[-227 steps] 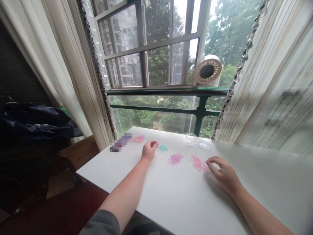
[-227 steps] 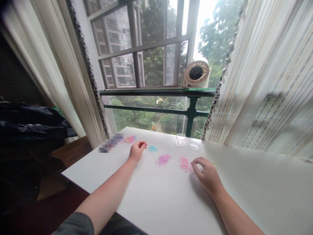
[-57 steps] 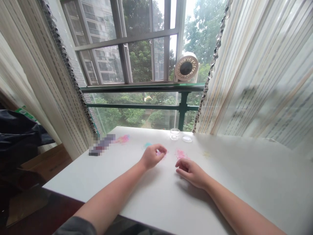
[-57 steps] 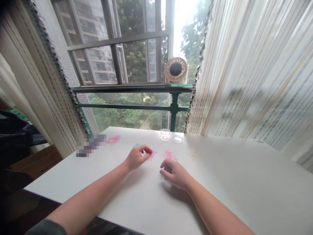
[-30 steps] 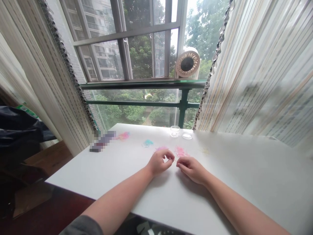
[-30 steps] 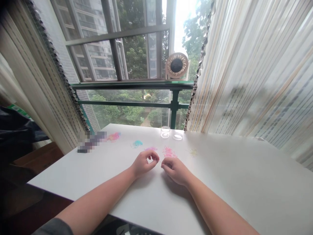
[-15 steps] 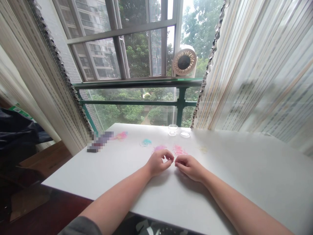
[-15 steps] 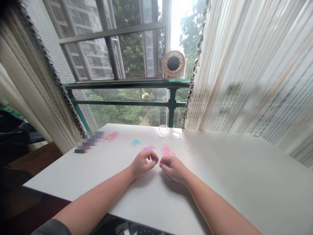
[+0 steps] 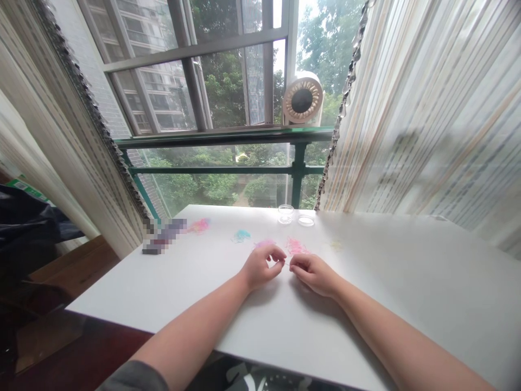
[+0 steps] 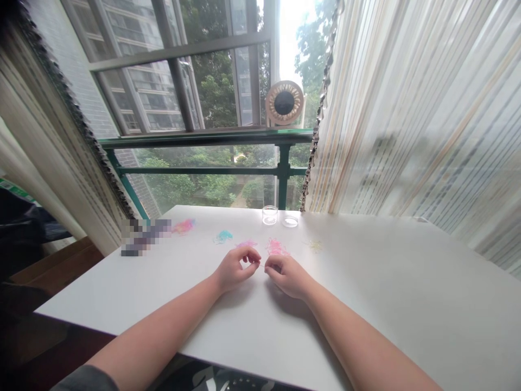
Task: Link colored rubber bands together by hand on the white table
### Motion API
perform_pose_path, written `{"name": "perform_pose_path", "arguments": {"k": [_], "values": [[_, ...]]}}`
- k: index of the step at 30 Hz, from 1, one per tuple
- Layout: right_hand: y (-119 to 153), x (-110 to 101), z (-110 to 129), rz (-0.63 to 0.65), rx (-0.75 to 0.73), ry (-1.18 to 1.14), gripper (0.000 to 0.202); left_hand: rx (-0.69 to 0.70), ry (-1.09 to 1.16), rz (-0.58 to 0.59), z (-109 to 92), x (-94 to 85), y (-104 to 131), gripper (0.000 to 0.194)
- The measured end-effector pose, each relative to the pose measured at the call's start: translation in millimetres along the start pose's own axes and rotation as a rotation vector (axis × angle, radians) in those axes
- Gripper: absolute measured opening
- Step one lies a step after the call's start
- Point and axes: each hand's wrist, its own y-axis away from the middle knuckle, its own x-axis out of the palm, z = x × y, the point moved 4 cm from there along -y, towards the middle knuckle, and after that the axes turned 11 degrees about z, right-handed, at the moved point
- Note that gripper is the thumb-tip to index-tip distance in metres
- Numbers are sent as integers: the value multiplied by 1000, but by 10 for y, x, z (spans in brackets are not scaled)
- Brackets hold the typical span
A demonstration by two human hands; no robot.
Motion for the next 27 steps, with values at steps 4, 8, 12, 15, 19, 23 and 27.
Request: {"name": "perform_pose_path", "arguments": {"k": [4,8,12,15,19,23,27], "values": [[1,-14,-10,-16,15,5,13,-25,-5,16,17,-5,0,11],[10,-26,-27,-40,22,-25,15,-48,-7,24,27,-9,2,11],[13,-40,-27,-57,33,-40,17,-51,-19,26,27,-11,5,9],[6,-66,-28,-91,35,-18,19,-49,-23,27,27,-11,6,8],[-5,-87,-27,-125,1,18,19,-47,-20,43,29,-4,3,8],[-2,-103,-21,-146,-17,68,20,-41,-14,32,41,-6,-1,9],[12,-186,-51,-215,60,233,22,-54,2,-3,63,-29,-1,14]]}}
